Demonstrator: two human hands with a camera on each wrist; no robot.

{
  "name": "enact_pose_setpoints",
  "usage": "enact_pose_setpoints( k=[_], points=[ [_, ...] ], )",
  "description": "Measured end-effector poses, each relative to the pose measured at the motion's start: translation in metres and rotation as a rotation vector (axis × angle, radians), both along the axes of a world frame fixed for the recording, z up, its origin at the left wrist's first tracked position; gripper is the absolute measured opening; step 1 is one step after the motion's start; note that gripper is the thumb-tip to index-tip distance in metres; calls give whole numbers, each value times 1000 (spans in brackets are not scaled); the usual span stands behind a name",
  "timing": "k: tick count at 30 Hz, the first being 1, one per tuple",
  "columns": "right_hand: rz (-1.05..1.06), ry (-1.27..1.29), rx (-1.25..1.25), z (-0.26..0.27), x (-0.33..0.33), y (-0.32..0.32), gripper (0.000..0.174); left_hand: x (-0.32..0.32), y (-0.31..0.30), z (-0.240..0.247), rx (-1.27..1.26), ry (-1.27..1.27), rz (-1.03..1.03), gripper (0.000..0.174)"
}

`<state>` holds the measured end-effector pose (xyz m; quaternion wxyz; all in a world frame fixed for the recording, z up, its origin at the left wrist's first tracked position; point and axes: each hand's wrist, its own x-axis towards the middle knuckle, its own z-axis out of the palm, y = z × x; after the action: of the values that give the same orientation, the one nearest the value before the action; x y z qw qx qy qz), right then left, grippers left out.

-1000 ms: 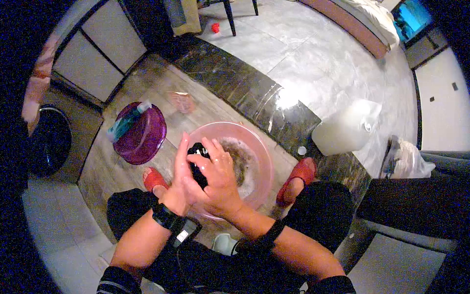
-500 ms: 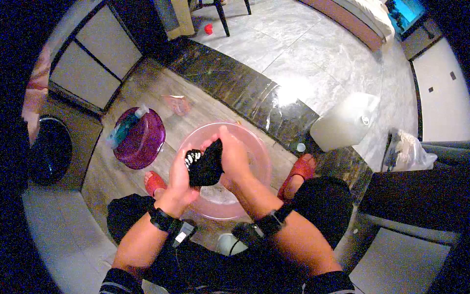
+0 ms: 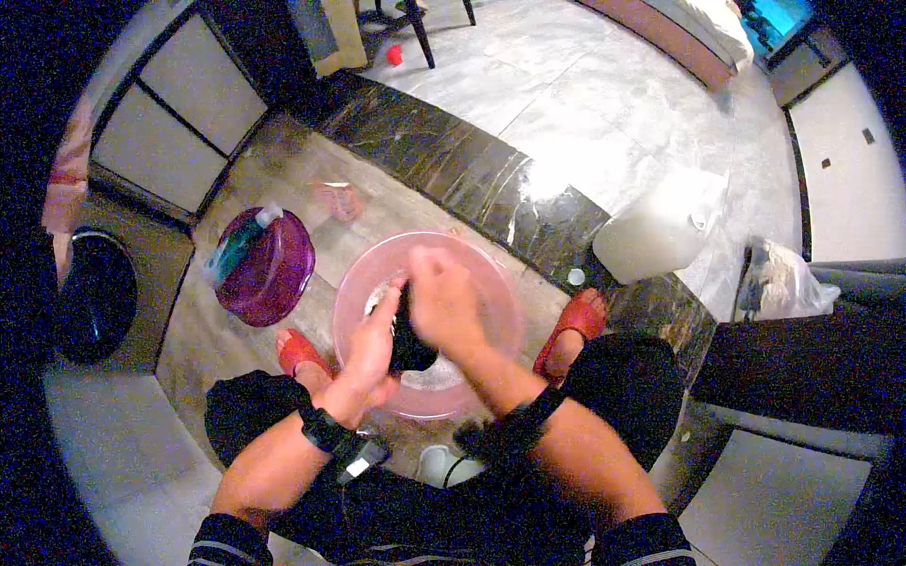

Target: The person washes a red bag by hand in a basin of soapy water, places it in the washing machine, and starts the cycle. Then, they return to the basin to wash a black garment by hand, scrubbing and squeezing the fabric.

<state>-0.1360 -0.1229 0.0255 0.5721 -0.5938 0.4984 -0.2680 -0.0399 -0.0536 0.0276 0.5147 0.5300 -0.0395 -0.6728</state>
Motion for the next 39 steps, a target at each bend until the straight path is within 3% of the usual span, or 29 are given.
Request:
enact_pose_setpoints(
  k=[1, 2, 6, 10, 11, 14, 18, 23, 26, 27, 31, 34, 35, 39],
  points=[
    [-73, -158, 205, -3, -8, -10, 28, -1, 1, 0, -68, -60, 26, 37],
    [-186, -584, 613, -7, -15, -13, 28, -1, -1, 1, -139, -121, 48, 36],
    [-115, -348, 399, 3, -25, -15, 30, 32, -7, 29, -158, 55, 109, 33],
    [-22, -242, 368, 18, -29, -9, 31, 52, -16, 32, -217, 37, 311, 33],
    [-1, -289, 485, 21, -33, -6, 19, 55, -17, 33, -260, 64, 336, 33],
    [88, -409, 317, 21, -32, 9, 21, 64, -21, 39, -299, 150, 401, 33],
    [298, -281, 287, 21, -34, 16, 36, 66, -23, 45, -346, 221, 397, 33],
    [242, -52, -163, 13, -25, 14, 64, 53, -19, 59, -450, 288, 272, 34],
    [400, -157, 224, 41, -25, 17, 58, 54, -19, 56, -494, 285, 241, 35],
    [389, -113, 146, 40, -26, 17, 49, 57, -19, 52, -525, 313, 219, 36],
    [277, -273, 265, 26, -28, 15, 36, 59, -17, 47, -559, 284, 161, 39],
    [266, -243, 162, 23, -29, 8, 34, 61, -15, 45, -573, 249, 140, 40],
    [237, -299, 254, 24, -29, 7, 31, 61, -15, 44, -568, 256, 144, 40],
    [207, -251, 241, 32, -31, 2, 25, 63, -14, 40, -558, 233, 155, 41]
  ],
)
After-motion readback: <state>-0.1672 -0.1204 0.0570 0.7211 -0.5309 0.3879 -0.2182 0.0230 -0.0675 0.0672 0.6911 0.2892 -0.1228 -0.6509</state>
